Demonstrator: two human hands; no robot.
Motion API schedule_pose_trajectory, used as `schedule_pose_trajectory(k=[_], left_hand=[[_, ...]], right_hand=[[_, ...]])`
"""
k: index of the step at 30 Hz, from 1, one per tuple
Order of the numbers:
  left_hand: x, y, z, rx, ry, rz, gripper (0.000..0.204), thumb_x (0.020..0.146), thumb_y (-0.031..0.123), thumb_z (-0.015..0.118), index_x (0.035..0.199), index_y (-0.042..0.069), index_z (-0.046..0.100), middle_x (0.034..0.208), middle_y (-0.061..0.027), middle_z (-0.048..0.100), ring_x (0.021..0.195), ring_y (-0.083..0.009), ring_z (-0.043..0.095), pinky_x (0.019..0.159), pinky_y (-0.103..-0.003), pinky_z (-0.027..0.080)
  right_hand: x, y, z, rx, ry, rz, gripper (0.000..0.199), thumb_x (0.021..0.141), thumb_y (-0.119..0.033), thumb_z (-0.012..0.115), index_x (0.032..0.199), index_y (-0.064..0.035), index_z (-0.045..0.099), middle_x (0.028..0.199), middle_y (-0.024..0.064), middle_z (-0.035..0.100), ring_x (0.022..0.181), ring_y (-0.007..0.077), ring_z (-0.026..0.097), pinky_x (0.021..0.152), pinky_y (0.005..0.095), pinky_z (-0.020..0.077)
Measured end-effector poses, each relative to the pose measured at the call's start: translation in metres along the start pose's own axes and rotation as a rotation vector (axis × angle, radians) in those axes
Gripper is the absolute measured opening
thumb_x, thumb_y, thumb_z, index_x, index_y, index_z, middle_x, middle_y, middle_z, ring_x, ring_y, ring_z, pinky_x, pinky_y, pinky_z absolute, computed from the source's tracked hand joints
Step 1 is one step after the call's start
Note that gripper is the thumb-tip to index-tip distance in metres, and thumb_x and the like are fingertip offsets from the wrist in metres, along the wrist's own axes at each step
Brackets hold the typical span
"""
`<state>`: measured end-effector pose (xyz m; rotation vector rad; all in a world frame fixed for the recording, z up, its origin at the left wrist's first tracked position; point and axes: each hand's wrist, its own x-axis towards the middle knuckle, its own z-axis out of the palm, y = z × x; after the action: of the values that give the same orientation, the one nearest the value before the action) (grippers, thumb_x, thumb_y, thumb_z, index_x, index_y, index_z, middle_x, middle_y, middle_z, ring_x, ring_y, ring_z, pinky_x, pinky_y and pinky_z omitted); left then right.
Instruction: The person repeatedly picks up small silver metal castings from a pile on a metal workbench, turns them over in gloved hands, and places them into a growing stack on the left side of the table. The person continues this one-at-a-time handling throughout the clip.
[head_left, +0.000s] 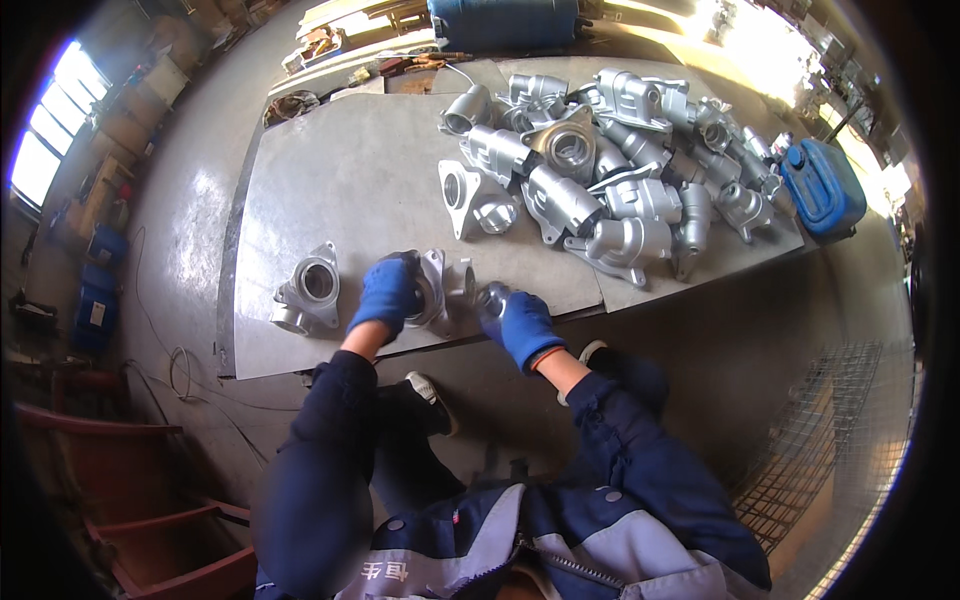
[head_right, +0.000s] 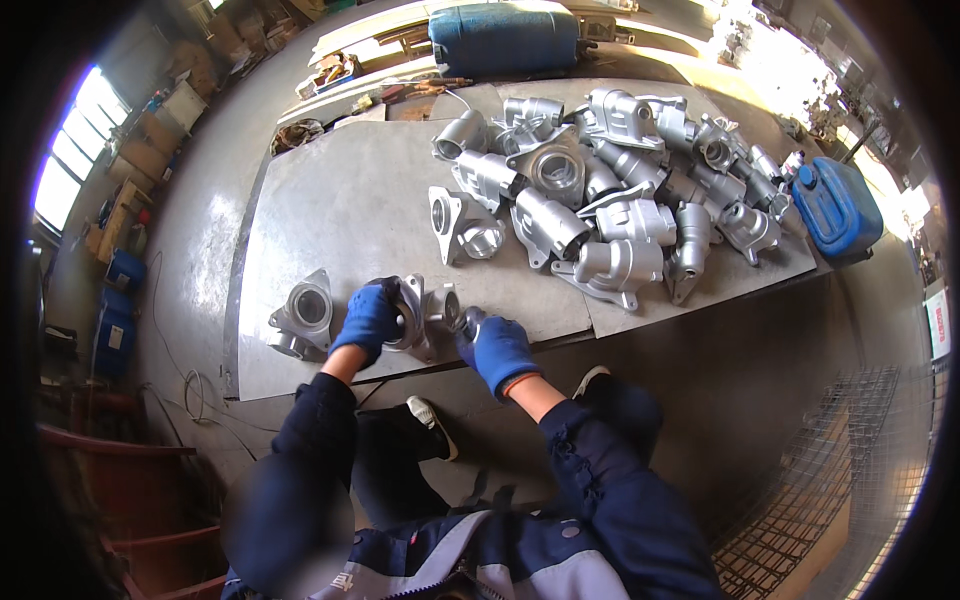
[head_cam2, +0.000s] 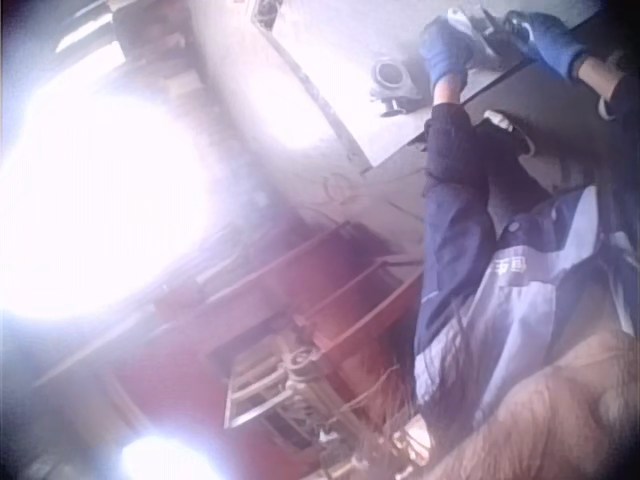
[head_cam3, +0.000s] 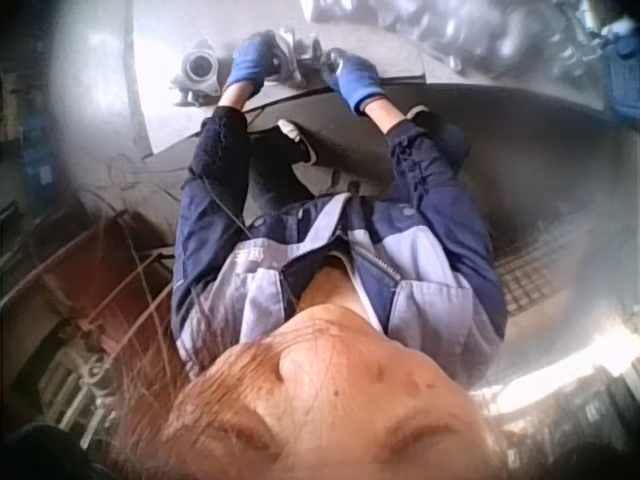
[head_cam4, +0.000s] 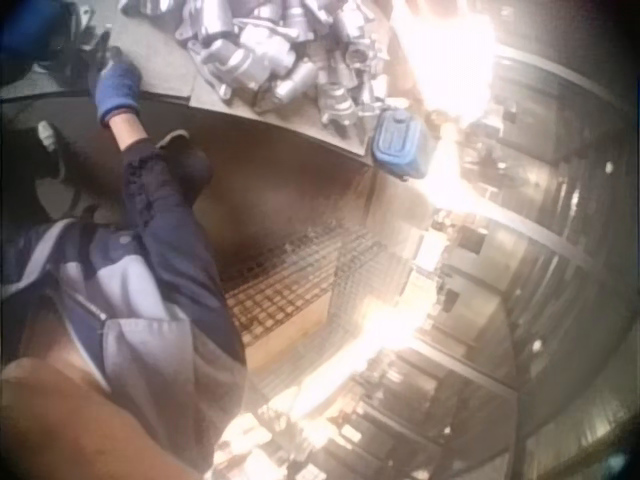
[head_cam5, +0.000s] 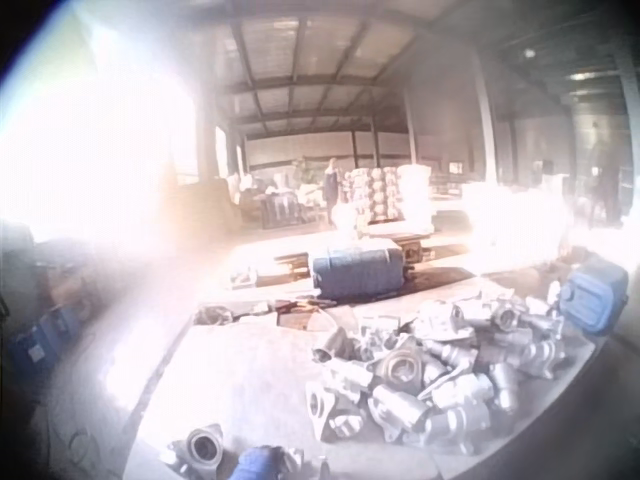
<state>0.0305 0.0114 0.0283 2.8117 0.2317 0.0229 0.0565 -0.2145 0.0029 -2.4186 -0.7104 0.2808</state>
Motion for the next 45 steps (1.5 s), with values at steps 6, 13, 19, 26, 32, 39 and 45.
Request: schedule_pose_trajectory(k=[6,13,19,26,32,39,45], left_hand=[[0.017,-0.005,-0.022,-0.113,0.040,-0.112,0.044,0.068,0.008,0.069,0.113,0.007,0.065,0.111,-0.0213,0.065,0.100,-0.0372,0.064,0.083,-0.040,0.053],[-0.007,0.003,-0.031,-0.155,-0.079,0.251,0.076,0.061,0.029,0.089,0.127,0.011,0.056,0.115,-0.0139,0.060,0.100,-0.0291,0.060,0.090,-0.038,0.050],[0.011,-0.006,-0.010,-0.154,-0.107,0.207,0.077,0.058,0.027,0.090,0.127,0.016,0.057,0.102,-0.0131,0.062,0.097,-0.0319,0.058,0.086,-0.039,0.049],[0.011,0.013,-0.025,-0.184,-0.192,0.111,0.075,0.060,0.025,0.090,0.127,0.015,0.057,0.105,-0.0127,0.062,0.100,-0.0330,0.058,0.088,-0.039,0.048],[0.011,0.005,-0.021,-0.190,-0.190,0.166,0.071,0.062,0.028,0.085,0.127,0.016,0.057,0.113,-0.0132,0.063,0.111,-0.0339,0.056,0.095,-0.040,0.046],[0.013,0.005,-0.018,-0.211,-0.202,0.183,0.073,0.061,0.020,0.089,0.126,0.013,0.056,0.110,-0.0138,0.061,0.104,-0.0331,0.058,0.089,-0.040,0.048],[0.005,0.010,-0.023,-0.165,-0.145,0.192,0.072,0.061,0.019,0.088,0.125,0.015,0.056,0.106,-0.0134,0.063,0.098,-0.0335,0.060,0.087,-0.040,0.049]], right_hand=[[0.032,0.000,0.021,0.824,-0.339,0.172,0.021,0.084,-0.020,0.068,0.099,-0.0051,0.066,0.073,0.0057,0.064,0.058,0.0126,0.057,0.053,0.0304,0.0481],[0.052,0.015,-0.014,0.746,-0.366,0.292,0.029,0.091,-0.030,0.061,0.097,-0.0015,0.065,0.076,0.0130,0.067,0.059,0.0208,0.064,0.054,0.0330,0.0525],[0.065,0.013,-0.013,-0.376,0.049,-0.063,0.022,0.090,-0.019,0.048,0.093,-0.0135,0.069,0.092,0.0130,0.071,0.085,0.0307,0.069,0.072,0.0455,0.0522],[0.078,0.008,-0.024,-0.631,-0.064,-0.224,0.022,0.088,-0.021,0.050,0.088,-0.0177,0.072,0.084,0.0074,0.072,0.080,0.0247,0.071,0.067,0.0405,0.0505],[0.065,0.010,-0.030,-0.444,-0.166,-0.168,0.018,0.087,-0.019,0.055,0.094,-0.0089,0.068,0.087,0.0162,0.069,0.083,0.0344,0.068,0.074,0.0451,0.0529],[0.047,0.011,-0.022,-0.367,-0.158,-0.141,0.019,0.087,-0.019,0.054,0.094,-0.0089,0.067,0.085,0.0178,0.069,0.079,0.0349,0.068,0.072,0.0453,0.0532],[0.006,0.013,-0.010,-0.314,-0.180,-0.109,0.019,0.085,-0.023,0.057,0.098,-0.0105,0.065,0.086,0.0178,0.069,0.084,0.0361,0.067,0.077,0.0473,0.0512]])
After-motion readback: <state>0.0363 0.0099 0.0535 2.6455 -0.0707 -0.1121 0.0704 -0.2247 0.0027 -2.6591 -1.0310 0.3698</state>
